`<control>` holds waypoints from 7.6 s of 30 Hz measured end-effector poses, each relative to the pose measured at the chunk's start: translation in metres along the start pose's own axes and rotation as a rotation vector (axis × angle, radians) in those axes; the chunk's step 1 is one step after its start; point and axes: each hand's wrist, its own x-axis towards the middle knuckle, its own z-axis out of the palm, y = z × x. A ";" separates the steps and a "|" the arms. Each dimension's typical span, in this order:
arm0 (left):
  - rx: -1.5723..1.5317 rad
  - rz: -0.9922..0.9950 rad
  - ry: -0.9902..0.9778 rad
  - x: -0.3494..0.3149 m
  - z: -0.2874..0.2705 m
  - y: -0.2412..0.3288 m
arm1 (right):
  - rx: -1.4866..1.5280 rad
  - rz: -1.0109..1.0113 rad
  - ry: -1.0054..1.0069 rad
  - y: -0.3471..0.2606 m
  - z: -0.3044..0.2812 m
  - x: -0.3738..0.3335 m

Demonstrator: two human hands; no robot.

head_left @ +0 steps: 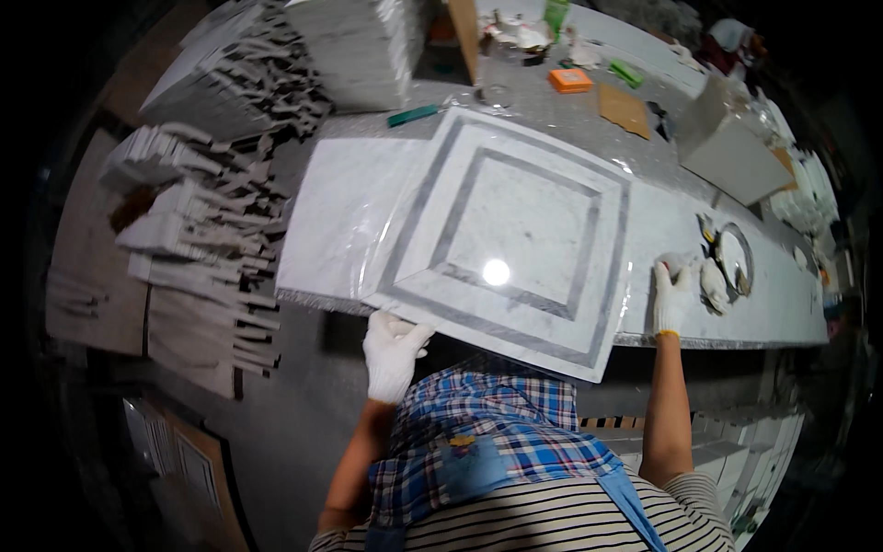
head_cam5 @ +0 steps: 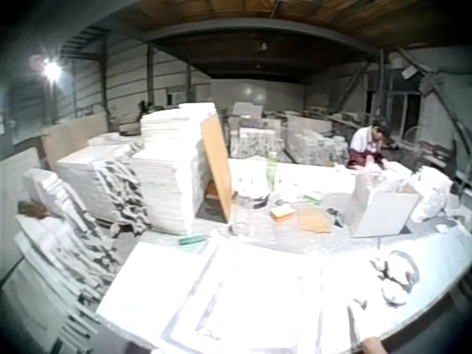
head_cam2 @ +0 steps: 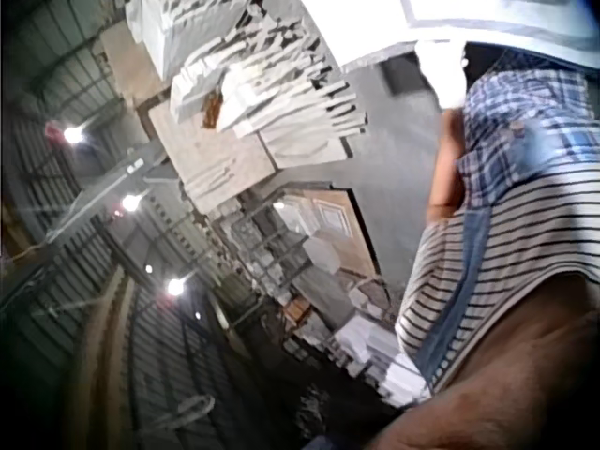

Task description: The person wraps a square marble-patterned tile with clear plastic film. They smooth the film over the surface, fold the edges, and use a utility knife to trim the excess plastic along the tile's perimeter. The person handles the tile and the knife with gloved hands throughout the process.

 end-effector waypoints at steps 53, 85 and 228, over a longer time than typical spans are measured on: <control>0.239 -0.082 -0.055 0.012 -0.016 0.009 | 0.053 -1.736 -0.681 -0.357 0.238 -0.138; 0.283 -0.077 -0.044 0.020 -0.020 0.008 | 0.045 -1.738 -0.630 -0.357 0.235 -0.139; 1.369 1.031 -0.156 0.069 -0.021 0.046 | 0.339 0.306 -0.345 -0.034 -0.058 -0.203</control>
